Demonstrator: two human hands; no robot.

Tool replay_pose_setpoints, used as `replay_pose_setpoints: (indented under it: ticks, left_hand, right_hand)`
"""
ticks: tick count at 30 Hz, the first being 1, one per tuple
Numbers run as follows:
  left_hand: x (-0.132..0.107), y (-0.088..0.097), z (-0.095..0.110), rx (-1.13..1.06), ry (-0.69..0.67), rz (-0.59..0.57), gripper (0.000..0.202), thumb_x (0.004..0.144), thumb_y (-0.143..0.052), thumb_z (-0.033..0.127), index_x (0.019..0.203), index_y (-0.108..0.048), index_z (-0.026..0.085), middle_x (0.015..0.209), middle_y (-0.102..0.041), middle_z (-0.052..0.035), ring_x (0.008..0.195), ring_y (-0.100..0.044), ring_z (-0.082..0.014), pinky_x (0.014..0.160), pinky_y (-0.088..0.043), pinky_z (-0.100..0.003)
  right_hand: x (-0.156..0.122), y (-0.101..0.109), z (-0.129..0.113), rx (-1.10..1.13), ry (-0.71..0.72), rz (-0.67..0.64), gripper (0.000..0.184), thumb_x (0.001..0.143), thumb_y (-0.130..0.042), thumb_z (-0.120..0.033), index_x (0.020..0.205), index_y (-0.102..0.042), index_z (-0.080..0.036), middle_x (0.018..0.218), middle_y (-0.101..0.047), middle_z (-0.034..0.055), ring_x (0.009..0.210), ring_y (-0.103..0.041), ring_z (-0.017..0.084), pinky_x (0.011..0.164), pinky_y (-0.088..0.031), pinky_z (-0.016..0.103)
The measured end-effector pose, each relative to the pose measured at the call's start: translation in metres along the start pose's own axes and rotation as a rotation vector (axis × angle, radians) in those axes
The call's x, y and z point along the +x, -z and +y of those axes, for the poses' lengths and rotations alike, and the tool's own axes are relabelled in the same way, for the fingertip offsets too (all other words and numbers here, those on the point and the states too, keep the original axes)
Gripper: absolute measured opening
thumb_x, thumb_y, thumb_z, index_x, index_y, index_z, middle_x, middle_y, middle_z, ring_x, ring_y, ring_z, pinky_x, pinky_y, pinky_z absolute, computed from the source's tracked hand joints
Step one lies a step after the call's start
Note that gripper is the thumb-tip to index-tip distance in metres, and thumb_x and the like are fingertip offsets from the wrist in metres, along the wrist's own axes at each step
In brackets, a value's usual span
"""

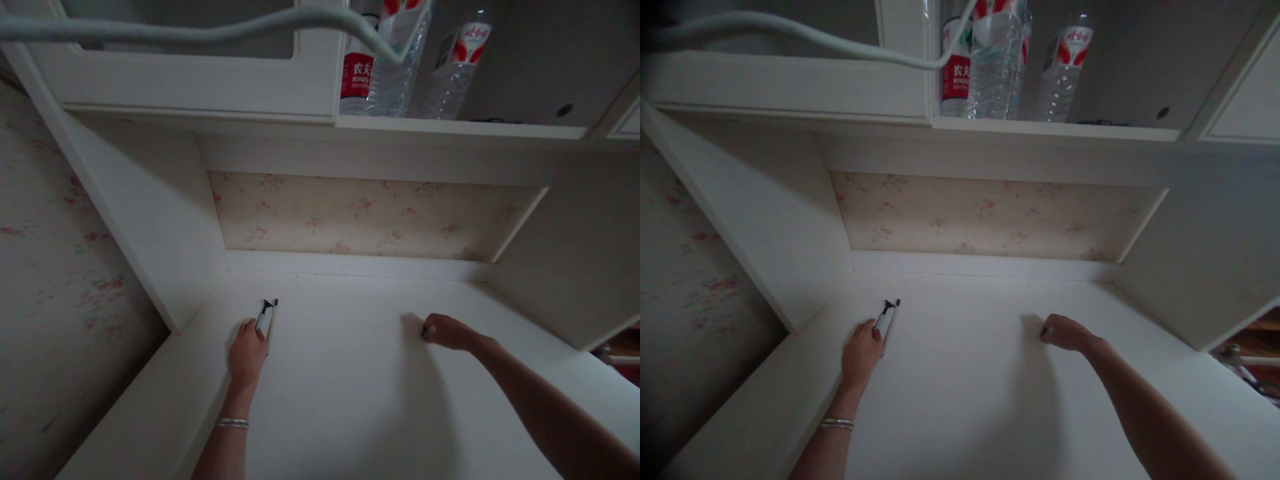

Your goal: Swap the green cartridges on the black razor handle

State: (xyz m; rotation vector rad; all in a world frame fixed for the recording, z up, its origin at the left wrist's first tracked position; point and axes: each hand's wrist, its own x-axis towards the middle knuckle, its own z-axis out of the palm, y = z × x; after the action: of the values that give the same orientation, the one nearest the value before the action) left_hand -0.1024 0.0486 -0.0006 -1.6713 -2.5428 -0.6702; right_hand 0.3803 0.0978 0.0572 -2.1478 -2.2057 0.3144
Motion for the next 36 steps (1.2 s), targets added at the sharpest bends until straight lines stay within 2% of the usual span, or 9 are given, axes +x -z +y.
replay_pose_setpoints:
  ticks: [3,5,12,16,19,22,26,36]
  left_hand:
    - [0.0,-0.001,0.0,0.006,-0.008,0.01,0.028,0.09,-0.045,0.017,0.115,-0.057,0.014,0.106,-0.063,-0.011,0.087,-0.063,-0.0221,0.073,-0.046,-0.029]
    - [0.0,-0.001,0.0,0.011,-0.013,0.017,0.027,0.091,-0.044,0.017,0.114,-0.058,0.014,0.105,-0.063,-0.0113,0.086,-0.064,-0.0218,0.072,-0.046,-0.029]
    - [0.0,-0.004,-0.001,0.037,-0.06,0.034,0.026,0.093,-0.04,0.015,0.109,-0.06,0.012,0.101,-0.061,-0.0112,0.084,-0.063,-0.0198,0.069,-0.046,-0.027]
    - [-0.001,-0.005,-0.002,0.056,-0.087,0.036,0.025,0.094,-0.039,0.014,0.104,-0.062,0.01,0.097,-0.06,-0.0112,0.081,-0.063,-0.0187,0.066,-0.045,-0.026]
    - [-0.001,-0.006,-0.002,0.07,-0.099,0.034,0.025,0.095,-0.038,0.014,0.1,-0.063,0.011,0.095,-0.06,-0.0102,0.077,-0.062,-0.0176,0.062,-0.044,-0.025]
    - [-0.001,-0.005,-0.002,0.081,-0.108,0.027,0.026,0.095,-0.037,0.013,0.097,-0.063,0.011,0.093,-0.059,-0.0097,0.074,-0.062,-0.0162,0.059,-0.042,-0.023]
    - [0.0,-0.003,-0.001,0.092,-0.1,0.014,0.028,0.094,-0.035,0.011,0.092,-0.063,0.011,0.092,-0.059,-0.0096,0.069,-0.061,-0.0153,0.054,-0.04,-0.023]
    - [-0.002,-0.001,0.001,0.091,-0.091,0.012,0.027,0.094,-0.036,0.012,0.095,-0.064,0.013,0.096,-0.059,-0.0095,0.071,-0.061,-0.0158,0.056,-0.04,-0.024]
  right_hand:
    - [0.01,-0.008,-0.028,-0.002,0.119,-0.033,0.02,0.072,-0.065,-0.021,0.09,-0.074,-0.018,0.096,-0.069,0.0081,0.088,-0.064,0.026,0.076,-0.045,0.029]
    - [0.017,-0.015,-0.057,0.003,0.215,-0.04,0.024,0.076,-0.062,-0.023,0.097,-0.072,-0.018,0.104,-0.067,0.0085,0.093,-0.063,0.025,0.08,-0.044,0.028]
    - [0.027,-0.043,-0.193,0.038,0.558,-0.081,0.027,0.08,-0.062,-0.032,0.104,-0.069,-0.021,0.113,-0.063,0.0057,0.097,-0.062,0.024,0.082,-0.044,0.027]
    - [0.032,-0.058,-0.262,0.054,0.651,-0.068,0.034,0.08,-0.061,-0.036,0.11,-0.066,-0.023,0.119,-0.06,0.0055,0.099,-0.061,0.026,0.084,-0.046,0.031]
    - [0.037,-0.066,-0.298,0.059,0.668,-0.057,0.035,0.08,-0.058,-0.04,0.109,-0.066,-0.023,0.121,-0.058,0.0065,0.097,-0.062,0.028,0.081,-0.048,0.035]
    - [0.042,-0.074,-0.32,0.059,0.667,-0.055,0.033,0.081,-0.056,-0.04,0.106,-0.068,-0.023,0.119,-0.059,0.0074,0.097,-0.063,0.028,0.08,-0.05,0.035]
    - [0.048,-0.083,-0.335,0.061,0.656,-0.056,0.035,0.08,-0.055,-0.042,0.108,-0.067,-0.022,0.123,-0.057,0.0085,0.098,-0.063,0.028,0.08,-0.051,0.038]
    - [0.048,-0.09,-0.333,0.124,0.618,-0.046,0.029,0.079,-0.058,-0.028,0.103,-0.068,-0.018,0.12,-0.057,0.0127,0.093,-0.064,0.028,0.078,-0.051,0.038]
